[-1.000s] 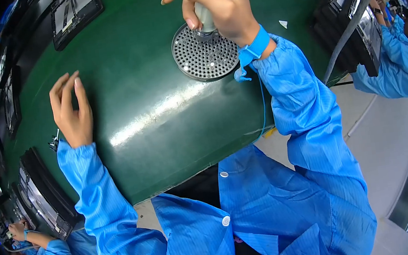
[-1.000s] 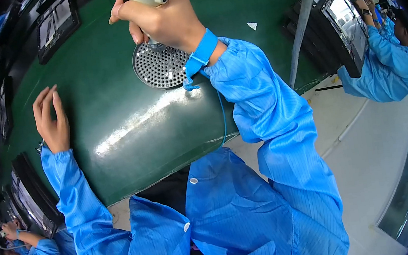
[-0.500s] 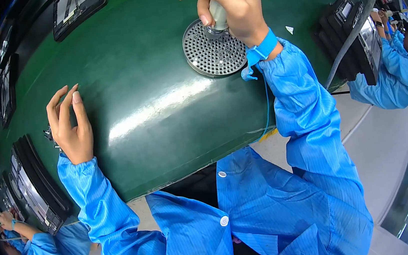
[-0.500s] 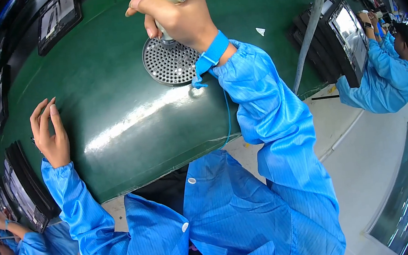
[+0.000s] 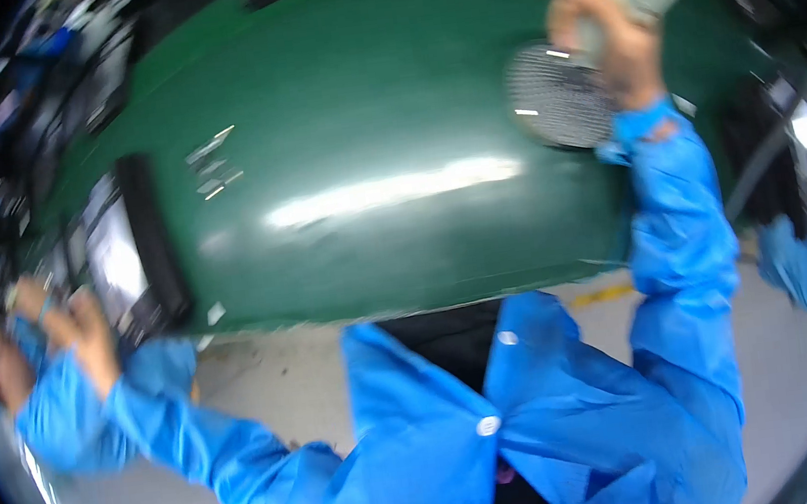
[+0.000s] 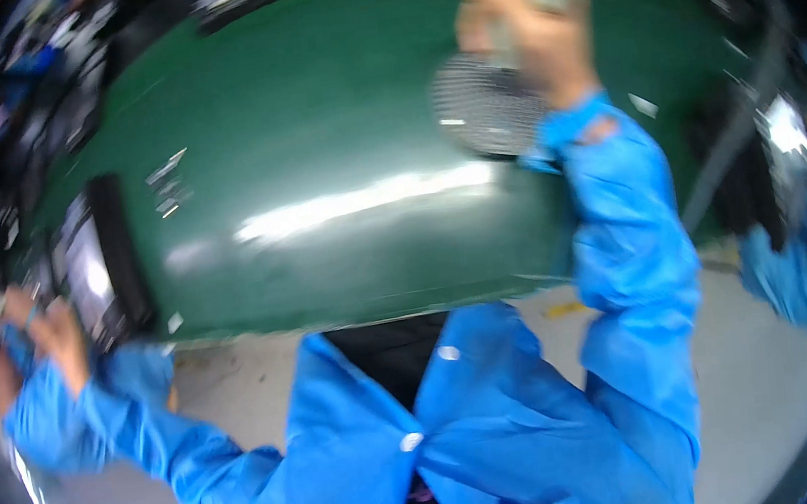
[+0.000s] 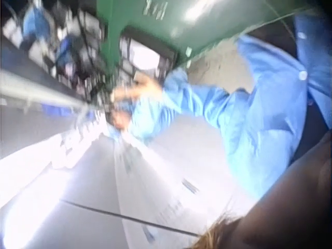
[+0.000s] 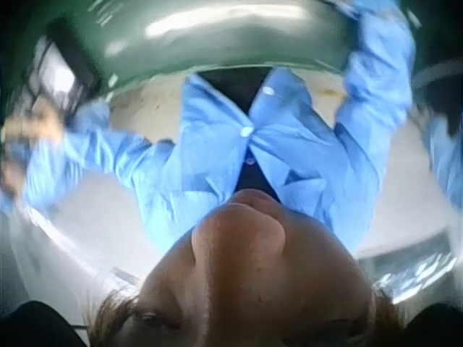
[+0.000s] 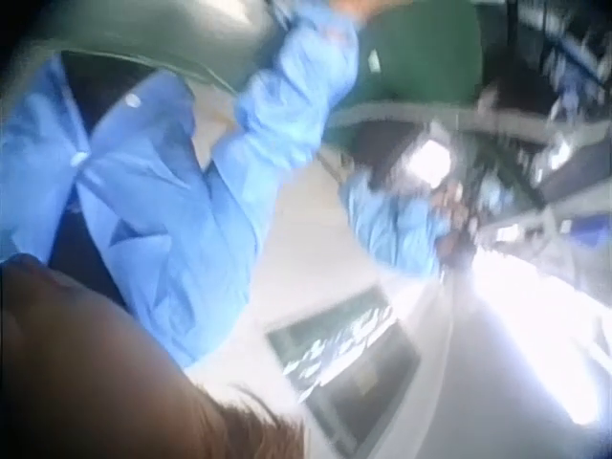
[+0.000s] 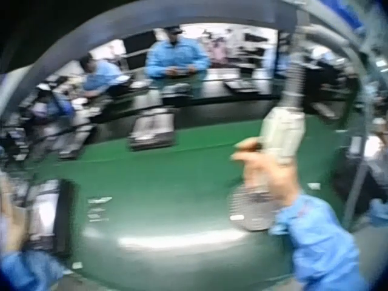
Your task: The person assembles tablet components by hand, securing them with screws using an electric screwdriver.
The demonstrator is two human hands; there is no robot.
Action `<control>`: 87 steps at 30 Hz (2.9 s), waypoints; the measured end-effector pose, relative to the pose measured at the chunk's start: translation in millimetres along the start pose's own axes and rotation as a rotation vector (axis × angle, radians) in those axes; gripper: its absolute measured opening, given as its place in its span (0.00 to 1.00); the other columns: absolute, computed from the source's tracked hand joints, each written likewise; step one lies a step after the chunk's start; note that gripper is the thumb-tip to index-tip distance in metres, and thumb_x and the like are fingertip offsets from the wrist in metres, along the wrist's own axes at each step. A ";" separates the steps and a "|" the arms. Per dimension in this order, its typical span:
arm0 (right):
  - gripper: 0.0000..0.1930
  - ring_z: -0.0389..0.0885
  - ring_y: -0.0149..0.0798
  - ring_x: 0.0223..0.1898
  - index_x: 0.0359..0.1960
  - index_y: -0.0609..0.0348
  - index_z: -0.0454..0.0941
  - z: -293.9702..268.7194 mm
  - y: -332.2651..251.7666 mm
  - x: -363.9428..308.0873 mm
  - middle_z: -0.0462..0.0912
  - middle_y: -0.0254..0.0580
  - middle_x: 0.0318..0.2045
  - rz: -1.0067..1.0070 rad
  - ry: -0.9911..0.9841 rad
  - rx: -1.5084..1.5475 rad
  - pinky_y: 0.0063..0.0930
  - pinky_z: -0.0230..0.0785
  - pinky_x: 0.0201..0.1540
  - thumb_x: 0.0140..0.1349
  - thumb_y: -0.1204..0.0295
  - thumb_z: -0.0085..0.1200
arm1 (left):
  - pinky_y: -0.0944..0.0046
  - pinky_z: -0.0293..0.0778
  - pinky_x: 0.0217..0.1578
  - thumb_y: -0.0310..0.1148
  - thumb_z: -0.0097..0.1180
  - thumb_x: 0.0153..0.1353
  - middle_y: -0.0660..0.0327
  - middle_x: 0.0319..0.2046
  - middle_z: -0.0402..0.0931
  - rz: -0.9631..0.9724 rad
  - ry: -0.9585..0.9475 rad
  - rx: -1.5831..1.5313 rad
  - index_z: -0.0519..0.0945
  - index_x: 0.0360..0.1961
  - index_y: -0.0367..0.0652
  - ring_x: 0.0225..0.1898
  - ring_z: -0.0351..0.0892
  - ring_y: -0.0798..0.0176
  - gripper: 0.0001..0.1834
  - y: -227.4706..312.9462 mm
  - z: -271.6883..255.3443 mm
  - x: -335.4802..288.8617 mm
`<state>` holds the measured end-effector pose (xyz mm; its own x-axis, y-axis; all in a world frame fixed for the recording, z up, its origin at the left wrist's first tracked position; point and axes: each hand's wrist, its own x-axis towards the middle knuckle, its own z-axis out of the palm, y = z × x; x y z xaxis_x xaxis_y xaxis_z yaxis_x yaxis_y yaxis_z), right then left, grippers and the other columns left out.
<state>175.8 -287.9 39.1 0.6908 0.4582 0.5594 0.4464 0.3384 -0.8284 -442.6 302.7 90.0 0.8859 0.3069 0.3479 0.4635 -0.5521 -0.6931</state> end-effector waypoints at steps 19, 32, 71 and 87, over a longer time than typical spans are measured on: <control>0.18 0.70 0.25 0.19 0.51 0.76 0.77 5.7 0.0 8.9 0.84 0.51 0.35 0.080 0.039 -0.052 0.20 0.61 0.23 0.65 0.73 0.49 | 0.69 0.81 0.37 0.36 0.64 0.65 0.54 0.39 0.83 -1.108 -0.263 -1.704 0.73 0.52 0.26 0.35 0.84 0.66 0.24 151.1 -159.4 78.5; 0.17 0.70 0.27 0.17 0.48 0.79 0.76 4.8 -6.6 7.1 0.84 0.54 0.32 0.117 0.115 -0.007 0.21 0.60 0.21 0.63 0.74 0.50 | 0.65 0.67 0.61 0.30 0.54 0.71 0.48 0.62 0.70 -1.021 -0.215 -2.187 0.63 0.67 0.26 0.61 0.70 0.64 0.28 445.5 -303.9 78.5; 0.12 0.74 0.30 0.18 0.41 0.72 0.79 96.5 -52.3 32.3 0.84 0.54 0.36 0.120 -0.080 0.126 0.26 0.68 0.22 0.60 0.75 0.51 | 0.65 0.79 0.47 0.33 0.66 0.62 0.54 0.38 0.85 -0.017 -0.272 -2.020 0.86 0.44 0.35 0.41 0.84 0.64 0.13 418.3 -198.7 262.4; 0.14 0.76 0.34 0.17 0.43 0.74 0.76 118.9 -97.4 36.2 0.83 0.50 0.31 0.164 -0.101 0.260 0.25 0.69 0.19 0.57 0.77 0.50 | 0.70 0.74 0.37 0.36 0.68 0.61 0.60 0.34 0.84 -0.188 -0.410 -2.250 0.86 0.44 0.34 0.32 0.77 0.70 0.16 424.2 -243.0 256.6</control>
<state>89.7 -206.5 143.5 0.6758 0.5987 0.4300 0.1642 0.4464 -0.8796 -13.7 -41.2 38.7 0.9301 0.3672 -0.0027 0.0448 -0.1060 0.9934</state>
